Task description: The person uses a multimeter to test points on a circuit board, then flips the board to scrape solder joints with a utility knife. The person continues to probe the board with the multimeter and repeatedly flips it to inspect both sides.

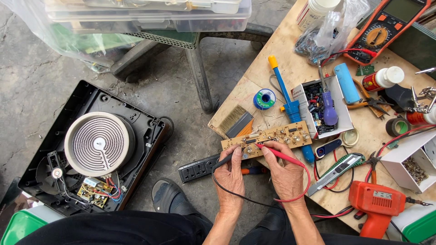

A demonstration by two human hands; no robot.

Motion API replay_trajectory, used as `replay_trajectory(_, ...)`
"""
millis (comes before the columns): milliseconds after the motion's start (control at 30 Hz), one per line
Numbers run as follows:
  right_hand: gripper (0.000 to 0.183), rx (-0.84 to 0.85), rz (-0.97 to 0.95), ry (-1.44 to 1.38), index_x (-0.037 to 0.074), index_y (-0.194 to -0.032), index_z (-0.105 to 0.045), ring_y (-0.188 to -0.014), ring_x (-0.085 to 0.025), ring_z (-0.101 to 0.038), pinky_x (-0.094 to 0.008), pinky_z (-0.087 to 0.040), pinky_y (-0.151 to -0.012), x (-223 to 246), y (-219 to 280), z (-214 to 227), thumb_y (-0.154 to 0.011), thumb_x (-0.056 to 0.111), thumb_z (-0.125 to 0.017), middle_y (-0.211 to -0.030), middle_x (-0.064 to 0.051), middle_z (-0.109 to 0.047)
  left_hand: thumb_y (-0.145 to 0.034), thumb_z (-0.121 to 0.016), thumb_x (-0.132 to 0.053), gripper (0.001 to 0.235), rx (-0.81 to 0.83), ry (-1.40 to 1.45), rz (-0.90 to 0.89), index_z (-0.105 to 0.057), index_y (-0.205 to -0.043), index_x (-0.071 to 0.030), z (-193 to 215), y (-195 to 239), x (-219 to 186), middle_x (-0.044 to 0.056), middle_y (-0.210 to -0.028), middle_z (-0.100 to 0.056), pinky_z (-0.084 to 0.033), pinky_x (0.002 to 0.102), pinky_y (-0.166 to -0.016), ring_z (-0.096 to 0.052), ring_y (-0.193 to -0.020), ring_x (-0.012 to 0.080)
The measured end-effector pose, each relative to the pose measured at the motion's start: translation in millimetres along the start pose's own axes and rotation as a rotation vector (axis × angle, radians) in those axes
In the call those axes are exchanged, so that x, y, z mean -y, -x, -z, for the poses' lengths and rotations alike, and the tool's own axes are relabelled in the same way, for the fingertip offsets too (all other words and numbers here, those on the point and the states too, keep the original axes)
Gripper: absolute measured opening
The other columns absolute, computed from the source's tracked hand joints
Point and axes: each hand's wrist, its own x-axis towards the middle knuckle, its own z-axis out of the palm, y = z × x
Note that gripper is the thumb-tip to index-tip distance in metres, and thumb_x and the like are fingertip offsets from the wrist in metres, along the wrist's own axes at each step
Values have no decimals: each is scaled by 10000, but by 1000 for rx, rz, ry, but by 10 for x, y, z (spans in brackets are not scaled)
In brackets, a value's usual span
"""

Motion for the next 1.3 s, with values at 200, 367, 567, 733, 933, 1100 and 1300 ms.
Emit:
replay_trajectory(200, 142, 45, 64, 30, 98, -1105, -825, -1100, -156, -755, -290, -587, -956, -42, -16, -16, -1023, 174, -738, -1127, -26, -815, -1049, -673, -353, 321, -8, 5, 41, -833, -1166, -100, -8, -5, 17, 42, -1025, -832, -621, 272, -915, -787, -978, 131)
replay_trajectory(367, 150, 37, 44, 40, 104, -1101, -834, -1067, -144, -742, -287, -573, -939, 11, -15, -21, -1024, 191, -739, -1104, -16, -818, -1029, -682, -388, 325, -4, -39, 53, -839, -1159, -135, -5, 12, -23, 19, -1073, -848, -679, 288, -778, -790, -1011, 107)
replay_trajectory(567, 142, 46, 53, 67, 116, -1095, -835, -1045, -135, -748, -283, -570, -945, 7, -15, -33, -1022, 191, -740, -1089, 0, -824, -1035, -689, -368, 305, -9, -36, 44, -841, -1141, -127, -33, -24, 39, 7, -1053, -826, -674, 283, -801, -757, -989, 95)
replay_trajectory(733, 151, 65, 18, 43, 116, -1105, -835, -1049, -137, -756, -283, -602, -927, 45, -1, -39, -1026, 192, -732, -1101, -3, -825, -1032, -696, -377, 322, -12, -39, 34, -846, -1152, -119, -30, -35, 55, 10, -1093, -850, -615, 275, -953, -784, -1038, 110)
replay_trajectory(933, 156, 27, 30, 32, 118, -1117, -833, -1087, -138, -751, -285, -564, -970, -40, -48, -62, -1024, 208, -747, -1121, -3, -832, -1039, -709, -343, 300, 1, 39, -3, -836, -1154, -97, -51, -77, 186, 26, -1086, -825, -612, 279, -951, -765, -1035, 123)
replay_trajectory(1100, 147, 34, 44, -19, 108, -1117, -827, -1097, -136, -750, -280, -567, -967, -102, -51, -78, -1028, 190, -742, -1115, -6, -831, -1058, -680, -345, 328, 7, 30, -37, -831, -1174, -78, -50, -75, 181, 33, -1040, -806, -606, 278, -941, -755, -979, 130)
replay_trajectory(1300, 141, 22, 60, 0, 118, -1109, -829, -1106, -137, -756, -280, -562, -983, -151, -46, -89, -1024, 189, -741, -1121, 4, -833, -1075, -656, -339, 327, 5, 47, -61, -825, -1191, -84, -61, -80, 236, 41, -1068, -809, -612, 280, -951, -765, -984, 139)
